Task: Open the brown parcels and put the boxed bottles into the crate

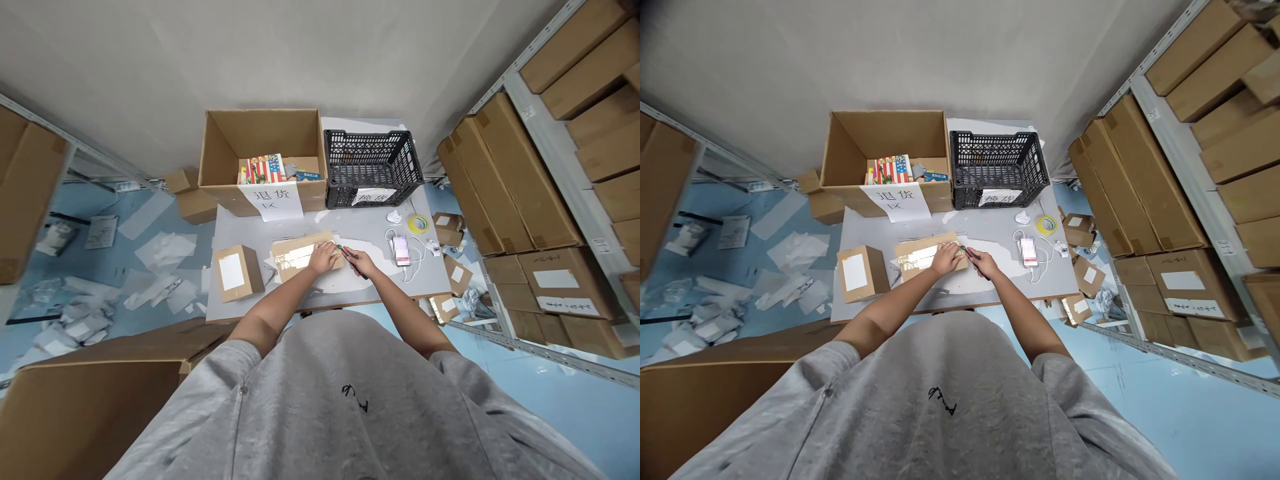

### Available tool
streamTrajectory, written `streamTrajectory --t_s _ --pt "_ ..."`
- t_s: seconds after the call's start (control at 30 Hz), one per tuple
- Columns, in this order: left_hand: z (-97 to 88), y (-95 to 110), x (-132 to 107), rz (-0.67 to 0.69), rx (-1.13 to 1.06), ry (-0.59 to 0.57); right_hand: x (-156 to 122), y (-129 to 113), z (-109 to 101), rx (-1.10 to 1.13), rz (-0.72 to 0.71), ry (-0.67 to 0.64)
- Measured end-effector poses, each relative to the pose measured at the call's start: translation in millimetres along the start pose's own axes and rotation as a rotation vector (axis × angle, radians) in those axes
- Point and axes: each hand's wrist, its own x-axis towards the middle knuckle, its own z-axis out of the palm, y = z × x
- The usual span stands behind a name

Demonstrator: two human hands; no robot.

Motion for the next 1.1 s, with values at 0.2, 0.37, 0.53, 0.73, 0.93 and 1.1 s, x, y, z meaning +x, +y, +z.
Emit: streamTrajectory --t_s 0.2,0.37,0.53,0.73,0.93,1.1 --pt "-10.0 -4.4 11.5 -0.097 -0.135 -0.022 2.2 0.9 3.0 0.012 -0.016 -0.005" --pt "-15.0 -10.5 26.0 -0.161 -0.207 -0.114 -1.5 2.4 -2.6 0.022 -0.007 -0.049" --pt "-10.6 -9.2 28.3 -0.265 -0.039 -0.045 5.3 -2.5 -0.5 0.040 -0.029 -0.030" --pt "-9.3 -13.7 19.8 -0.321 -0.039 -0.004 13.4 -6.3 -1.1 -0.030 -0.048 -0.056" --pt "-9.0 -17.4 10.6 -0.209 -0.061 0.008 22.1 -18.2 0.2 -0.154 -0.028 -0.027" --pt "-5.3 -13.2 4.1 -0.221 -0.089 0.075 15.5 -20.0 5.0 -0.183 -0.014 0.009"
